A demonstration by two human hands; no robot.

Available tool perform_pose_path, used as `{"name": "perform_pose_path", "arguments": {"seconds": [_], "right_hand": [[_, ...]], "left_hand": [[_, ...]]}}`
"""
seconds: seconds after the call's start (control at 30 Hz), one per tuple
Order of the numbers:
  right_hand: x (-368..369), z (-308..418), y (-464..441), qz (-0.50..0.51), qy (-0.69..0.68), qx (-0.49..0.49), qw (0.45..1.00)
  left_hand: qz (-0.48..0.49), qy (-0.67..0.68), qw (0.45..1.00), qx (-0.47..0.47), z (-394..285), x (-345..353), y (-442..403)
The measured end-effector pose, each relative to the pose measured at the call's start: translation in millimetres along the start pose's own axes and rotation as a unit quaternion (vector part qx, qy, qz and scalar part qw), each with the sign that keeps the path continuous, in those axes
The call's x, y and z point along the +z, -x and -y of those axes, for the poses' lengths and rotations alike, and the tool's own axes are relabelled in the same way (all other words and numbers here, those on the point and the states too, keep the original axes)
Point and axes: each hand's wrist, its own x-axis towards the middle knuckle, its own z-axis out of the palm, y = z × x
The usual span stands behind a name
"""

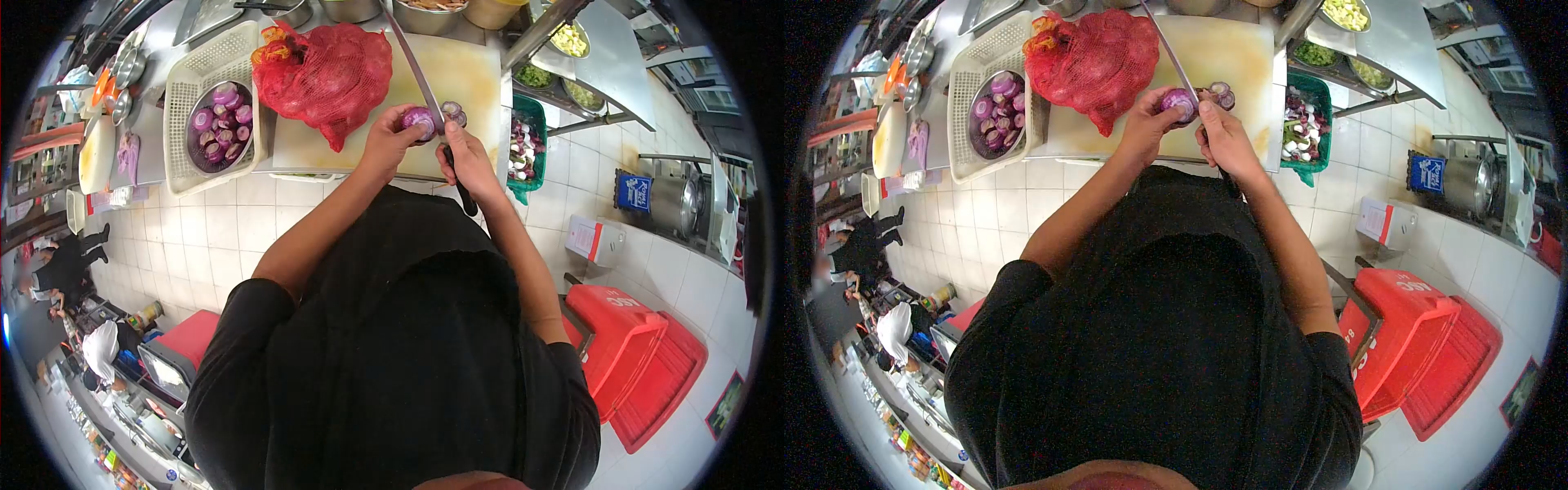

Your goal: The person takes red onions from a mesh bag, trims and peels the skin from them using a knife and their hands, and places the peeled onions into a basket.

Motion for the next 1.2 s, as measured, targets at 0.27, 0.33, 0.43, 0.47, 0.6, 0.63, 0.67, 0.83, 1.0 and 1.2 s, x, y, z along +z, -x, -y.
{"name": "perform_pose_path", "arguments": {"seconds": [0.27, 0.33, 0.43, 0.47, 0.6, 0.63, 0.67, 0.83, 1.0, 1.2], "right_hand": [[3.2, 2.0, 2.2, -0.014, 0.007, -0.014, 1.000], [4.5, -0.1, 1.0, -0.019, 0.010, -0.015, 1.000], [3.5, -8.6, -4.3, -0.028, 0.015, -0.012, 0.999], [3.3, -11.2, -4.7, -0.031, 0.017, -0.010, 0.999], [0.3, -12.8, -3.4, -0.063, 0.000, 0.012, 0.998], [-6.3, -12.6, -6.4, -0.073, -0.017, 0.029, 0.997], [-9.8, -12.4, -8.3, -0.082, -0.033, 0.046, 0.995], [-15.1, -17.1, -14.1, -0.103, -0.038, 0.018, 0.994], [-27.9, -11.5, -19.6, -0.060, -0.026, 0.072, 0.995], [-16.7, -29.0, -22.2, -0.096, -0.016, 0.051, 0.994]], "left_hand": [[-0.003, -0.071, 0.997, 0.040, 2.1, 1.5, -1.6], [-0.009, -0.076, 0.996, 0.041, 2.1, 2.6, 0.6], [-0.017, -0.083, 0.995, 0.043, 4.0, 3.2, 0.7], [-0.018, -0.086, 0.995, 0.046, 6.7, 2.1, 0.3], [-0.022, -0.083, 0.995, 0.060, 10.8, 0.3, 1.7], [-0.022, -0.078, 0.995, 0.064, 10.6, 0.7, 2.2], [-0.021, -0.073, 0.995, 0.068, 10.3, 1.3, 2.5], [-0.025, -0.051, 0.997, 0.046, 3.0, 3.8, -1.2], [-0.063, 0.083, 0.994, -0.041, 6.3, -3.2, -6.0], [-0.053, 0.160, 0.982, -0.088, 17.3, -17.2, -16.9]]}}
